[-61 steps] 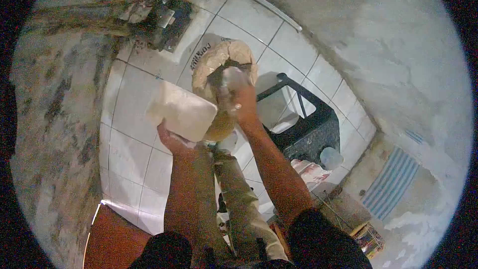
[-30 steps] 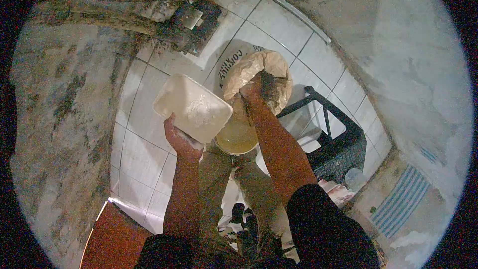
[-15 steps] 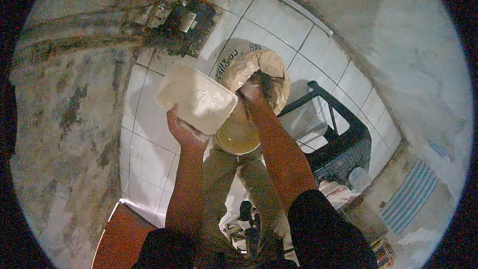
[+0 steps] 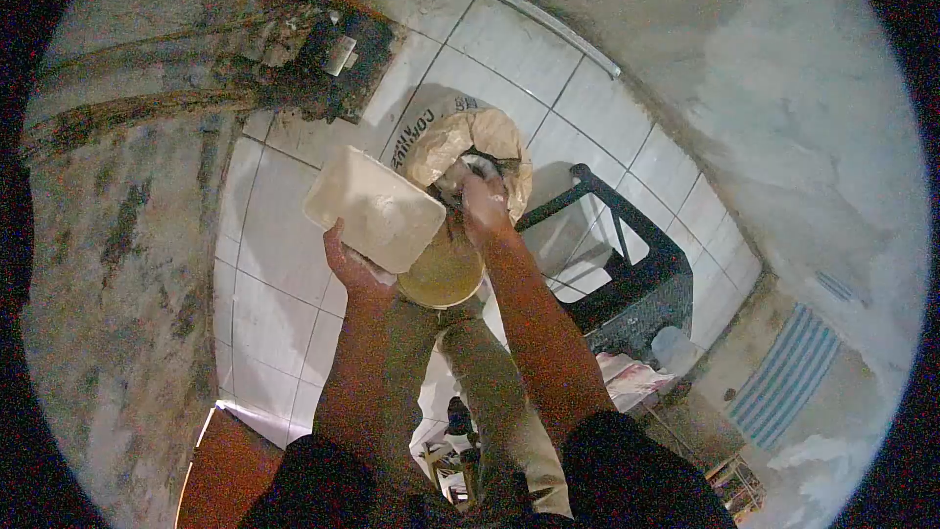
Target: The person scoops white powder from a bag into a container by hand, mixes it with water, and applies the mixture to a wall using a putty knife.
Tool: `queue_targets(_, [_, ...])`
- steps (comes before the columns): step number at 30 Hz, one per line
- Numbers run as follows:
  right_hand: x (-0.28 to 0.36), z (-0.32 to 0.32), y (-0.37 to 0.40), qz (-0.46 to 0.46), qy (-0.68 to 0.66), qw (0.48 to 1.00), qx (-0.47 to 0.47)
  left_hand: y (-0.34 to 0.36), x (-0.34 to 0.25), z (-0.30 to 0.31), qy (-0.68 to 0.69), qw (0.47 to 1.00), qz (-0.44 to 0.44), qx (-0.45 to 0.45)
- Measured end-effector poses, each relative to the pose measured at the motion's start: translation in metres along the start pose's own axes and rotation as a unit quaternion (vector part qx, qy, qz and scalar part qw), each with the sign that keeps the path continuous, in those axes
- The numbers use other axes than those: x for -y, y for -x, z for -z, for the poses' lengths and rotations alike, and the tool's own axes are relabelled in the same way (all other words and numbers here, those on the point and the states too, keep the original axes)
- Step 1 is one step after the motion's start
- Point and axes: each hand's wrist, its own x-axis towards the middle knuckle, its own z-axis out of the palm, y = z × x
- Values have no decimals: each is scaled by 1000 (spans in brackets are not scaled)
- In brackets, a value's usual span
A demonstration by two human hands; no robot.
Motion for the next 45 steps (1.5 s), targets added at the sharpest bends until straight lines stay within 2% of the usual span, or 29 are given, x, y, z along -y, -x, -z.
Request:
queue_targets(2, [5, -1, 11, -2, 41, 997, -58, -3, 1, 4, 5, 1000, 3, 4])
queue_targets(6, [2, 12, 17, -18, 41, 999, -24, -1, 0, 1, -22, 999, 3, -23])
queue_targets(8, [7, 9, 29, 1, 108, 990, -86, -3, 4, 2, 11, 1000, -6, 27])
queue_targets(11, [17, 5, 45, 10, 59, 996, -62, 0, 6, 0, -1, 1000, -13, -3])
queue_targets(15, [38, 2, 63, -11, 50, 995, -81, 3, 6, 7, 3, 1000, -6, 0])
queue_targets(17, [44, 12, 76, 51, -41, 997, 35, 3, 8, 8, 9, 1000, -7, 17])
queue_targets(21, [75, -11, 115, 63, -2, 998, 2, 14, 12, 7, -22, 999, -13, 21])
queue_targets(23, [76, -10, 123, 153, 109, 980, 66, 9, 16, 10, -45, 999, -12, 21])
queue_targets(24, [76, -15, 129, 153, 105, 980, 67, 13, 12, -1, -48, 999, -13, 21])
queue_targets(27, [74, -32, 152, 203, 291, 935, 6, 38, 2, -39, -71, 996, 55, 6])
queue_targets(28, [69, -31, 155, 199, 292, 935, 8, 37, 5, -35, -70, 996, 54, 1])
queue_targets(29, [63, -28, 157, 304, 464, 832, 1, 36, 9, -30, -59, 996, 51, 33])
queue_targets(30, [60, -30, 159, 396, 611, 685, -4, 38, 9, -32, -48, 995, 48, 67])
queue_targets(31, [59, -36, 163, 365, 618, 696, 12, 42, 9, -33, -46, 995, 63, 60])
queue_targets(35, [50, -28, 158, 351, 611, 708, 44, 51, 10, -33, -21, 995, 71, 71])
queue_targets(37, [51, -27, 161, 325, 557, 764, -7, 50, 11, -27, -20, 995, 79, 57])
queue_targets(38, [51, -28, 165, 326, 557, 764, -8, 50, 12, -25, -18, 995, 86, 44])
queue_targets(40, [59, -36, 177, 287, 407, 867, -14, 52, 11, -24, -22, 995, 83, 52])
queue_targets(41, [57, -33, 175, 289, 408, 866, -13, 53, 11, -24, -27, 995, 80, 58])
queue_targets(43, [52, -27, 169, 458, 565, 683, 62, 53, 11, -24, -23, 995, 84, 57])
queue_targets(44, [50, -23, 169, 458, 565, 684, 62, 53, 12, -23, -21, 994, 88, 54])
queue_targets(45, [49, -23, 170, 449, 628, 632, 68, 53, 13, -22, -22, 994, 88, 55])
